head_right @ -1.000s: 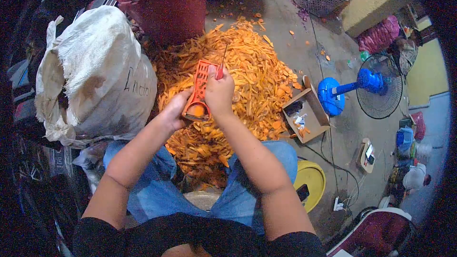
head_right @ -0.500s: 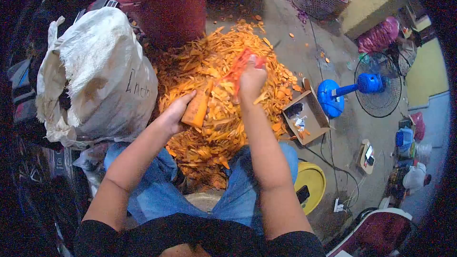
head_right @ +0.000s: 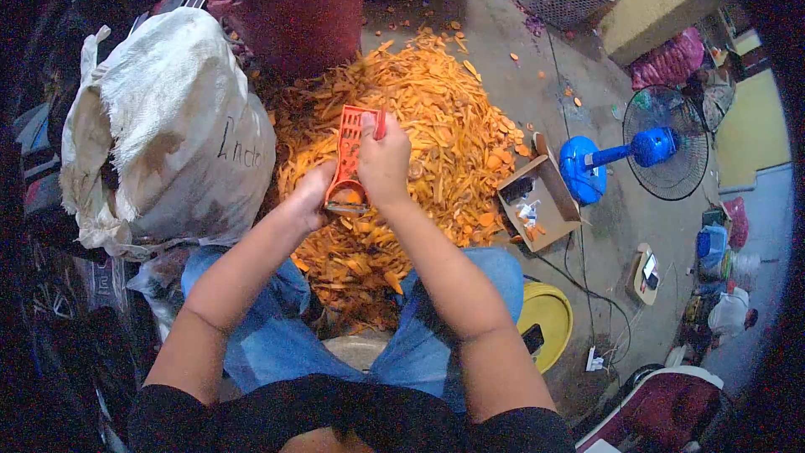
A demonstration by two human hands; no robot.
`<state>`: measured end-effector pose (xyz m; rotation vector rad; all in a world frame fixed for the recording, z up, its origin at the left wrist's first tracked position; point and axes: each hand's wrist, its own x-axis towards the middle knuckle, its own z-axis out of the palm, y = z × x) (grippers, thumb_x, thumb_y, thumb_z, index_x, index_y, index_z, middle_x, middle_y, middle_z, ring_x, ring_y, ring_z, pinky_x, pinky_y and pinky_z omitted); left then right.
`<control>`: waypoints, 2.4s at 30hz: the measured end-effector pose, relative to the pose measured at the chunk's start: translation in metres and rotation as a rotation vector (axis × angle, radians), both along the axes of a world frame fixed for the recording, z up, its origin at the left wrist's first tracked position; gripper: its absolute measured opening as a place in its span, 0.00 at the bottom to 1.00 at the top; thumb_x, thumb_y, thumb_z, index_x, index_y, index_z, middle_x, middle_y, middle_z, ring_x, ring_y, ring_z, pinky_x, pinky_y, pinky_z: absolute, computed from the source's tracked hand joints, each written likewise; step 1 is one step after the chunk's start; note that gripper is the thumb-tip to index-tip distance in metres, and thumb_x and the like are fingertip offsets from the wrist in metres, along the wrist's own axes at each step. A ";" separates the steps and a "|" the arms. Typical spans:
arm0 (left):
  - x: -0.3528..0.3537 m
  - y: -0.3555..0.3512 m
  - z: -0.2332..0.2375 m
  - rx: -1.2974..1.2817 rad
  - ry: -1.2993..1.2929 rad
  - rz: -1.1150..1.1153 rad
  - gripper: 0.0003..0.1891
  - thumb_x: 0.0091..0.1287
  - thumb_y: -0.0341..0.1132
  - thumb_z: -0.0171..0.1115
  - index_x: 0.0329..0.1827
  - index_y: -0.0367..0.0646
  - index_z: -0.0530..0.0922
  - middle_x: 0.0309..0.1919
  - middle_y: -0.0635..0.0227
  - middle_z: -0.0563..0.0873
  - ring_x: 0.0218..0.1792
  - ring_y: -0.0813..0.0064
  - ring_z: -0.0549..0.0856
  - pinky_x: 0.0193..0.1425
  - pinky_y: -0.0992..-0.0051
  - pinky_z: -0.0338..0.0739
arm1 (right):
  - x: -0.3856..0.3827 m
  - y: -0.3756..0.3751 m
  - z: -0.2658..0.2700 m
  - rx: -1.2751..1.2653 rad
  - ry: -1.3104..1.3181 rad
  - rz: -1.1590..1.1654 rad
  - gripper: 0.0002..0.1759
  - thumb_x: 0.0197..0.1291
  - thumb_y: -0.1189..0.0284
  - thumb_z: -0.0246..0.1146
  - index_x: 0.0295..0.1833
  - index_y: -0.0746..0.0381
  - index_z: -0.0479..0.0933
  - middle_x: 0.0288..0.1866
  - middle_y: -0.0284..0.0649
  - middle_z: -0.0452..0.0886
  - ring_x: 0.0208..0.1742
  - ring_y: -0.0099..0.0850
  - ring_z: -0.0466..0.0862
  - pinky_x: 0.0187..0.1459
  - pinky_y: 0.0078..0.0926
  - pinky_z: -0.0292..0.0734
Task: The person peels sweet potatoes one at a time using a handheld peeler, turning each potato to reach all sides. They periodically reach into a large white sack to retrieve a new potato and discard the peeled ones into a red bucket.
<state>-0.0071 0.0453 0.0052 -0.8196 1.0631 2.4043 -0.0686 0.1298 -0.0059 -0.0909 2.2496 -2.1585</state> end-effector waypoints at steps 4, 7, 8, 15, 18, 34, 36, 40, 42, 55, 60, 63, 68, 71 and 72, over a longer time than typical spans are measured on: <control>0.006 -0.002 -0.001 -0.066 0.026 -0.181 0.15 0.63 0.41 0.37 0.39 0.41 0.70 0.31 0.65 0.79 0.29 0.75 0.79 0.30 0.76 0.75 | -0.019 0.017 0.008 0.284 0.225 -0.169 0.11 0.54 0.69 0.51 0.25 0.66 0.68 0.14 0.41 0.68 0.16 0.30 0.65 0.21 0.29 0.61; 0.013 -0.008 0.011 -0.087 0.090 -0.423 0.18 0.63 0.45 0.38 0.42 0.39 0.69 0.32 0.61 0.79 0.28 0.73 0.79 0.32 0.77 0.74 | -0.055 0.048 0.004 0.374 0.303 -0.486 0.12 0.54 0.68 0.51 0.26 0.66 0.69 0.15 0.40 0.69 0.17 0.29 0.67 0.21 0.28 0.61; 0.013 -0.008 0.010 -0.087 0.092 -0.428 0.18 0.63 0.45 0.38 0.42 0.39 0.69 0.32 0.61 0.79 0.28 0.73 0.79 0.32 0.77 0.74 | -0.060 0.055 0.004 0.374 0.303 -0.491 0.12 0.54 0.68 0.51 0.26 0.66 0.69 0.15 0.40 0.69 0.17 0.29 0.67 0.21 0.28 0.61; -0.003 -0.021 -0.014 0.102 -0.028 -0.239 0.18 0.63 0.46 0.38 0.44 0.41 0.68 0.31 0.63 0.78 0.28 0.71 0.79 0.28 0.71 0.76 | -0.024 0.016 0.025 -0.013 -0.010 -0.211 0.17 0.56 0.64 0.51 0.25 0.68 0.68 0.16 0.31 0.67 0.18 0.20 0.64 0.21 0.23 0.61; -0.004 -0.017 -0.004 0.080 -0.028 -0.175 0.17 0.63 0.45 0.35 0.43 0.43 0.68 0.31 0.65 0.78 0.28 0.72 0.79 0.28 0.70 0.76 | 0.004 0.002 0.032 0.007 -0.004 -0.049 0.14 0.57 0.67 0.50 0.28 0.68 0.69 0.19 0.33 0.71 0.20 0.22 0.66 0.22 0.24 0.62; 0.009 -0.010 0.021 -0.025 0.013 -0.310 0.17 0.63 0.43 0.38 0.42 0.39 0.69 0.30 0.64 0.78 0.26 0.73 0.79 0.29 0.73 0.75 | -0.059 0.054 0.006 0.310 -0.107 -0.579 0.14 0.55 0.66 0.50 0.28 0.68 0.70 0.19 0.41 0.72 0.22 0.30 0.72 0.27 0.28 0.66; 0.004 -0.014 0.017 -0.013 -0.077 -0.200 0.17 0.63 0.43 0.38 0.42 0.40 0.69 0.30 0.64 0.78 0.26 0.73 0.79 0.29 0.73 0.75 | -0.044 0.034 0.016 -0.140 -0.079 -0.376 0.15 0.56 0.66 0.50 0.26 0.68 0.68 0.18 0.39 0.71 0.22 0.26 0.71 0.26 0.26 0.66; -0.003 -0.018 -0.013 0.091 0.040 -0.090 0.17 0.63 0.45 0.37 0.40 0.42 0.69 0.30 0.65 0.78 0.28 0.74 0.79 0.30 0.72 0.76 | -0.004 0.000 0.015 -0.035 0.055 -0.078 0.14 0.56 0.66 0.50 0.26 0.66 0.67 0.16 0.37 0.69 0.20 0.23 0.67 0.24 0.24 0.64; -0.002 -0.013 -0.002 0.047 -0.035 -0.043 0.17 0.63 0.44 0.36 0.40 0.41 0.69 0.30 0.65 0.78 0.28 0.74 0.79 0.29 0.73 0.76 | 0.008 -0.005 0.014 -0.025 0.139 0.021 0.13 0.56 0.66 0.50 0.27 0.66 0.67 0.16 0.37 0.69 0.19 0.23 0.66 0.23 0.24 0.63; 0.002 -0.017 0.014 -0.010 -0.087 -0.215 0.15 0.63 0.42 0.40 0.40 0.40 0.70 0.28 0.65 0.79 0.25 0.75 0.79 0.29 0.76 0.75 | -0.048 0.042 0.012 0.130 -0.031 -0.398 0.13 0.55 0.67 0.50 0.27 0.66 0.69 0.20 0.36 0.73 0.21 0.24 0.70 0.24 0.24 0.65; -0.003 -0.015 -0.005 0.058 -0.002 -0.038 0.17 0.63 0.43 0.36 0.41 0.41 0.69 0.31 0.64 0.78 0.28 0.75 0.79 0.30 0.76 0.75 | 0.011 -0.004 0.032 0.120 0.149 -0.060 0.13 0.56 0.67 0.50 0.27 0.66 0.69 0.17 0.41 0.71 0.19 0.28 0.70 0.23 0.28 0.63; -0.003 -0.014 -0.004 -0.079 0.096 -0.078 0.16 0.63 0.39 0.35 0.42 0.40 0.69 0.31 0.64 0.79 0.29 0.73 0.79 0.32 0.74 0.75 | 0.013 -0.004 0.027 0.284 0.177 -0.022 0.13 0.55 0.67 0.50 0.27 0.66 0.68 0.17 0.44 0.70 0.19 0.30 0.70 0.22 0.29 0.63; 0.013 -0.003 0.011 -0.113 0.010 -0.237 0.16 0.63 0.41 0.38 0.44 0.38 0.69 0.31 0.63 0.79 0.28 0.74 0.79 0.33 0.76 0.75 | -0.054 0.039 -0.007 0.374 0.235 -0.396 0.14 0.55 0.66 0.50 0.25 0.66 0.68 0.16 0.43 0.71 0.18 0.35 0.70 0.23 0.30 0.63; 0.013 -0.009 0.023 0.005 0.105 -0.362 0.17 0.63 0.43 0.41 0.44 0.38 0.68 0.31 0.63 0.78 0.28 0.75 0.79 0.32 0.77 0.75 | -0.066 0.059 -0.009 0.362 0.108 -0.528 0.15 0.55 0.66 0.51 0.24 0.67 0.68 0.15 0.40 0.71 0.18 0.32 0.70 0.23 0.29 0.63; 0.009 -0.012 0.023 0.004 0.107 -0.361 0.17 0.63 0.43 0.41 0.44 0.38 0.68 0.31 0.63 0.78 0.28 0.75 0.79 0.32 0.77 0.75 | -0.065 0.059 -0.005 0.298 -0.039 -0.556 0.16 0.55 0.66 0.51 0.23 0.67 0.67 0.15 0.39 0.71 0.18 0.29 0.69 0.23 0.28 0.63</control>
